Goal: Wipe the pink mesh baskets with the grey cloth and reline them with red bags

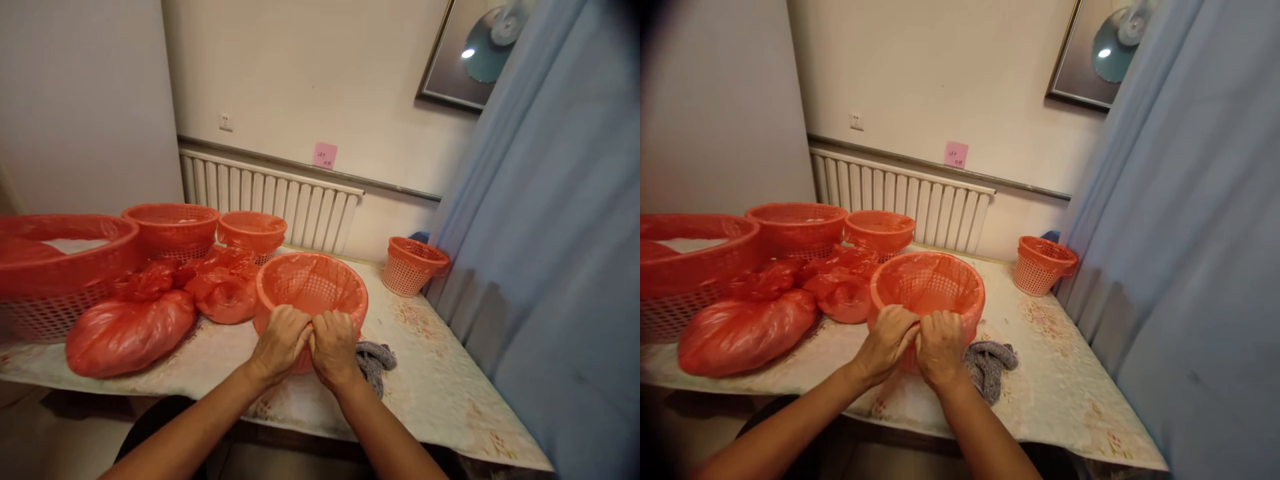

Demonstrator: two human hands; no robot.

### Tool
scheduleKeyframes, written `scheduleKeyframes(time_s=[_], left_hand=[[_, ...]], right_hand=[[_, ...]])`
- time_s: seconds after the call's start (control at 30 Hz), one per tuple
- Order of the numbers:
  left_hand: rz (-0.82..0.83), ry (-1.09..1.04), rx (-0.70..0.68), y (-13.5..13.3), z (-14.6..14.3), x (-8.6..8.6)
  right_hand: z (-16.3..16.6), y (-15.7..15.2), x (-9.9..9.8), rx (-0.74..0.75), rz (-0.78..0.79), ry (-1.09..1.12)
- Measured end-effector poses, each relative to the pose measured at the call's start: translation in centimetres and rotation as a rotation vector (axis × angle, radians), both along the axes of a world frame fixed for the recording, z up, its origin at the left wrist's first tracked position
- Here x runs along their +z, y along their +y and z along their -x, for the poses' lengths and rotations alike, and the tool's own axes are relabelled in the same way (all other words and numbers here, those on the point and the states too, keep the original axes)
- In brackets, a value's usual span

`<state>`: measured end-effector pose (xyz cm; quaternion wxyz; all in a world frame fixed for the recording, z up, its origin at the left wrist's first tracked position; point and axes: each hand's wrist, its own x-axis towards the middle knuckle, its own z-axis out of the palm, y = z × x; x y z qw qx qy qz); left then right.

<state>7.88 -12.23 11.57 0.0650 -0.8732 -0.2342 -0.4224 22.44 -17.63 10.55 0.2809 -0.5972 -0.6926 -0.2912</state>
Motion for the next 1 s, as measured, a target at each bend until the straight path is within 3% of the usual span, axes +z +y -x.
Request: scheduleKeyframes(time_s=[0.2, 0.47, 0.6, 0.8, 1.0], left_hand=[[-0.021, -0.043, 0.042, -0.4, -1.1, -1.2], [-0.03, -0.009, 0.033, 0.9, -0.6, -0.9], [-0.028, 0.0, 0.01, 2.1, 0.0, -0.9], [-0.009, -0.03, 0.012, 4.1, 1.8, 0.1], [-0.009, -0.031, -0.009, 1.2, 1.0, 0.6]], right_hand=[[-0.3, -1.0, 0.3, 0.08, 0.073, -0.018], [-8.0, -0.4, 0.5, 0.313, 0.107, -0.032], [-9.9, 0.1, 0.6, 0.359, 0.093, -0.013], [-7.0, 0.0, 0.2, 0.214, 0.062, -0.037], [-1.7, -0.3, 0.2, 0.045, 0.007, -0.026]])
